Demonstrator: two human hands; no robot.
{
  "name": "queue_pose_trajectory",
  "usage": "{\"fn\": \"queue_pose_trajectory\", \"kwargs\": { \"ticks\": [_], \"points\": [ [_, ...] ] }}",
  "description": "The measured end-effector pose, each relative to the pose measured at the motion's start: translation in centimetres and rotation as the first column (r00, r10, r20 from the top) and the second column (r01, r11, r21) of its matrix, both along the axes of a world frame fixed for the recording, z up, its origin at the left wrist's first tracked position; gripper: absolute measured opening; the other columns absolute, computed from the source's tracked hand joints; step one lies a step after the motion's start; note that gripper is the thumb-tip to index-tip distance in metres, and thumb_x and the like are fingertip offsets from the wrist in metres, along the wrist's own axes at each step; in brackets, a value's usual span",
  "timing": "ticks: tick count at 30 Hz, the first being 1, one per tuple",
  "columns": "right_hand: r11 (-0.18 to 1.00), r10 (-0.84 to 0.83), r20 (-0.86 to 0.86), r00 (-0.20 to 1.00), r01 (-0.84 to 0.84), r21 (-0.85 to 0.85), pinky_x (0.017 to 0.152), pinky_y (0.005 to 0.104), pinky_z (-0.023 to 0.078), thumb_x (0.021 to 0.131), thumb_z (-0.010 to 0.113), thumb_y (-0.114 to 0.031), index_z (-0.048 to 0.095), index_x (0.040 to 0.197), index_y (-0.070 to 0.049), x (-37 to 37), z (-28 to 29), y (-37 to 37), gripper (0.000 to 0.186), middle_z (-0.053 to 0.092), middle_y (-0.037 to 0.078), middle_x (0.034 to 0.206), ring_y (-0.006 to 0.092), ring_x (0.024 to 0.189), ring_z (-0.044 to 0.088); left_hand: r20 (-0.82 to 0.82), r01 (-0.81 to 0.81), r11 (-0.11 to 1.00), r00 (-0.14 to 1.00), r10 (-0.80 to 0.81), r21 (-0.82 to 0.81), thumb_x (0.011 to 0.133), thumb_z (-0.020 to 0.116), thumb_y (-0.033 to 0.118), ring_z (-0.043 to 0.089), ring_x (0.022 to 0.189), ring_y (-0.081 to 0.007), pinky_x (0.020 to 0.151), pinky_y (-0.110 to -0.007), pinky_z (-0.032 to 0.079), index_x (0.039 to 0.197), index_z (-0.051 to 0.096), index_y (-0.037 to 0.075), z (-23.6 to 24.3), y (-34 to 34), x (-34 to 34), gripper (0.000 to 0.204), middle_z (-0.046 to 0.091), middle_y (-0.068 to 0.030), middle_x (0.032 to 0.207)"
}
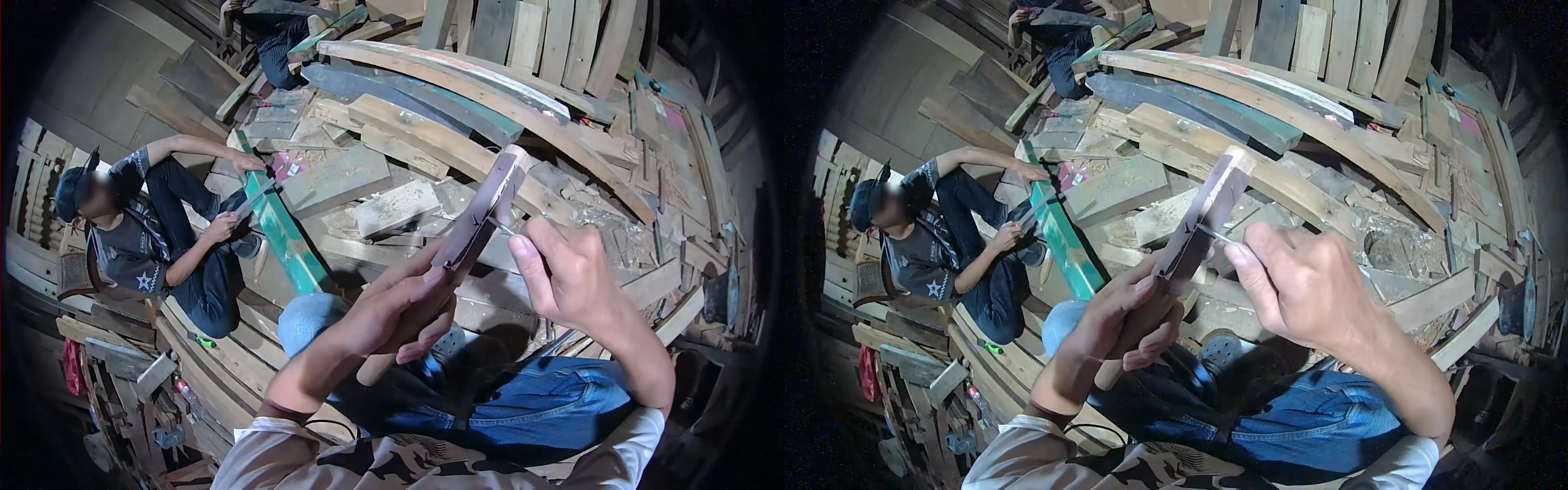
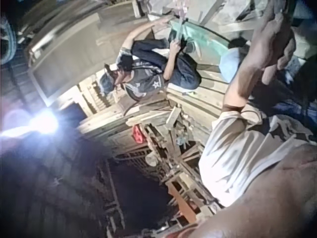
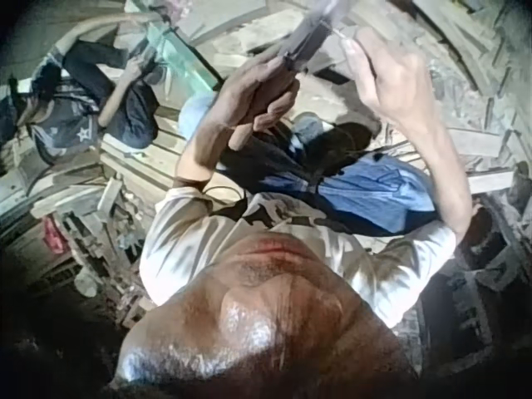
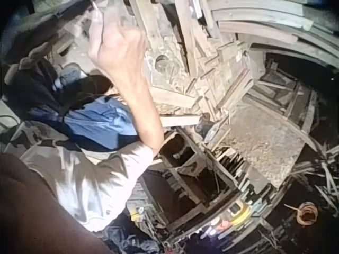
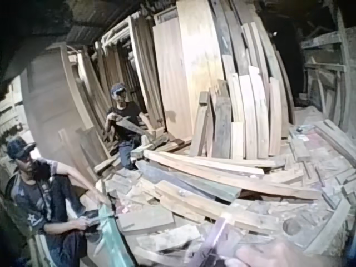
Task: The person marks and carves a wooden piece covered in purple material using a small pointed metal tool, then shapes the piece by scraping it with a small knife.
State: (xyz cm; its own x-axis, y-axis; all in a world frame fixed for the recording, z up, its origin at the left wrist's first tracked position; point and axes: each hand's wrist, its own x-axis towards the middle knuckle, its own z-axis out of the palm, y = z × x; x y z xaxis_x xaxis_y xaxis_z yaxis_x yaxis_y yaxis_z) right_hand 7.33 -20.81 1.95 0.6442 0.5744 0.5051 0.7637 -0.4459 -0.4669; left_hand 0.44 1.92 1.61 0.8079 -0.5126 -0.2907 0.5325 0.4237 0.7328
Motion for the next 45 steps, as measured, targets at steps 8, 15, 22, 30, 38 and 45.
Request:
{"fn": "queue_pose_trajectory", "kwargs": {
  "ticks": [8,15,22,30,38,45],
  "points": [
    [1.0,0.002,0.013,1.0,-0.002,-0.007,0.041,0.0395,0.043,0.092,0.064,-0.011,0.056,0.079,-0.002,0.0,-0.1,-0.1,0.018,0.055,0.013,0.055,0.0305,0.045,0.058,0.01,0.049,0.999,0.999,-0.048,-0.016,0.101,0.045,0.048,0.047,0.038,-0.0132,0.034,-0.024,0.039,0.147,0.028,0.003,-0.3,0.2,0.1,0.067,0.048,-0.0063,0.058],
    [1.0,0.018,0.038,0.999,-0.019,0.001,0.041,0.0394,0.043,0.091,0.064,-0.01,0.057,0.08,-0.001,0.4,0.0,0.1,0.016,0.056,0.014,0.056,0.0307,0.045,0.058,0.014,0.055,0.994,0.998,-0.056,0.09,0.101,0.04,0.054,0.043,0.038,-0.0111,0.035,-0.022,0.035,0.146,0.034,0.003,0.0,0.0,0.2,0.068,0.047,-0.0043,0.056],
    [0.957,-0.143,-0.094,0.985,0.162,0.241,0.046,0.0302,0.045,0.085,0.075,-0.018,0.053,0.11,0.0,0.3,0.6,-0.4,0.038,0.065,0.011,0.063,0.0204,0.048,0.063,-0.076,0.106,0.974,0.993,-0.092,0.198,0.105,0.04,0.039,0.047,0.046,-0.0119,0.036,-0.022,0.037,0.143,0.034,0.005,-0.4,-0.8,-0.3,0.052,0.046,-0.0043,0.058],
    [0.949,-0.062,-0.378,0.924,0.172,0.265,0.053,0.025,0.041,0.084,0.077,-0.03,0.061,0.101,0.0,1.4,-0.5,-1.1,0.038,0.06,0.002,0.068,0.0081,0.058,0.052,0.082,0.146,0.975,0.984,-0.161,0.17,0.104,0.042,0.04,0.048,0.044,-0.0098,0.04,-0.023,0.039,0.136,0.04,0.01,-1.8,-0.8,-0.2,0.044,0.053,-0.0043,0.064],
    [0.921,0.012,-0.547,0.837,0.205,0.333,0.054,0.0235,0.039,0.083,0.079,-0.025,0.065,0.094,0.0,1.5,-0.9,-1.0,0.031,0.06,-0.002,0.068,0.0046,0.06,0.047,0.069,0.098,0.935,0.989,-0.129,0.34,0.104,0.044,0.047,0.054,0.059,-0.0073,0.054,-0.025,0.046,0.144,0.039,0.008,-2.0,-2.2,-0.8,0.056,0.058,-0.0021,0.079],
    [0.914,-0.196,-0.526,0.828,0.348,0.209,0.05,0.0244,0.038,0.081,0.08,-0.031,0.066,0.081,0.0,2.1,-1.9,-1.7,0.033,0.059,-0.001,0.062,0.0058,0.054,0.047,0.463,-0.155,0.812,0.872,-0.156,0.563,0.104,0.053,0.021,0.055,0.061,-0.0036,0.056,-0.023,0.045,0.157,0.024,0.009,-2.4,-2.8,-1.0,0.062,0.06,0.0012,0.07]
  ]
}}
